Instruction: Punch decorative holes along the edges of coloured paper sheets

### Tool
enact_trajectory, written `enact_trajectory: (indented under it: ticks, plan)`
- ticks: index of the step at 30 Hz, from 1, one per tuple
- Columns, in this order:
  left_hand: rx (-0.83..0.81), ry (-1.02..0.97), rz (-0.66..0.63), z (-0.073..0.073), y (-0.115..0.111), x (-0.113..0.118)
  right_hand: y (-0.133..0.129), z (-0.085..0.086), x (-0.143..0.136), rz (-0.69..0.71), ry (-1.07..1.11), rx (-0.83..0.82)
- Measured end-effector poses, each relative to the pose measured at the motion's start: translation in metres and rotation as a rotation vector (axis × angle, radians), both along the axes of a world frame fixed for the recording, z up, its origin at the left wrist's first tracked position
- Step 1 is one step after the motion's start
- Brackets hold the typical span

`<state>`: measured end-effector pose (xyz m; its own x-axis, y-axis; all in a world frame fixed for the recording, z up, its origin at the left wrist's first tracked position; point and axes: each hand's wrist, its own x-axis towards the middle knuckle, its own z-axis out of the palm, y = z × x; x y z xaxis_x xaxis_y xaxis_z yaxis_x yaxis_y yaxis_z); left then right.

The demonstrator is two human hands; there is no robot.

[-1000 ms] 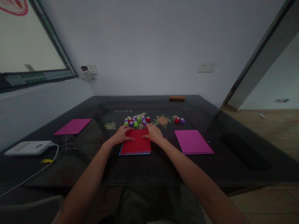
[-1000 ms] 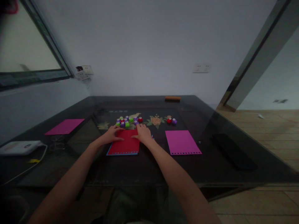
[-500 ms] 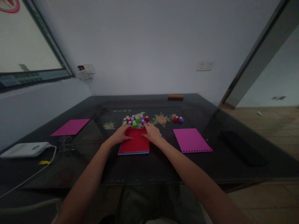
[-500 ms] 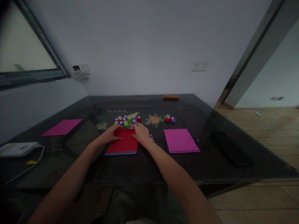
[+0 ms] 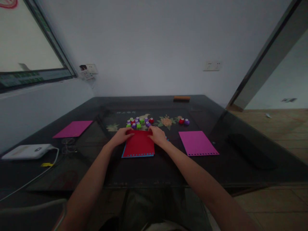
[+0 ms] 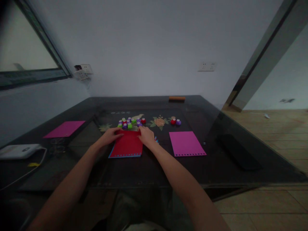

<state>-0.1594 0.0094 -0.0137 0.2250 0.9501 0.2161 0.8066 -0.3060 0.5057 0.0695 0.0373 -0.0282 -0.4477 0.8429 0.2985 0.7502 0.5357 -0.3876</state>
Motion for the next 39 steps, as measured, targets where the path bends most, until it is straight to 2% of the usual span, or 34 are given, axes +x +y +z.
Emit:
enact_trajectory:
  ticks: [6,8,12,14,17,20,23,28,30,33,39]
  plan:
    - [-0.027,-0.138,0.042,0.000,0.002,-0.001,0.007,-0.002,0.003,-0.045,0.237,-0.127]
    - [-0.030,-0.204,0.045,0.002,0.002,0.000,0.011,-0.002,0.004,-0.015,0.416,-0.248]
    - [-0.015,-0.301,0.073,0.008,0.000,0.000,0.017,-0.001,0.005,0.055,0.787,-0.596]
    - [-0.001,-0.374,0.113,0.009,0.001,-0.001,0.018,0.000,0.005,0.091,0.882,-0.719]
    - [0.035,-0.489,0.191,0.008,0.003,-0.004,0.018,0.000,0.007,0.168,0.921,-0.793]
    - [0.075,-0.561,0.268,0.008,0.005,-0.006,0.020,-0.001,0.008,0.195,0.901,-0.742]
    - [0.084,-0.689,0.293,0.010,0.003,-0.002,0.023,-0.002,0.010,0.179,0.871,-0.648]
    - [-0.009,-0.961,0.187,0.007,0.002,0.014,0.030,0.001,0.012,0.144,0.973,-0.566]
    - [-0.045,-0.925,0.128,0.005,0.002,0.021,0.031,0.005,0.015,0.136,1.044,-0.536]
    - [-0.074,-0.767,0.085,0.005,0.000,0.034,0.030,0.015,0.022,0.121,1.089,-0.485]
    - [-0.099,-0.642,0.028,0.024,0.002,0.062,0.024,0.038,0.044,0.101,1.158,-0.398]
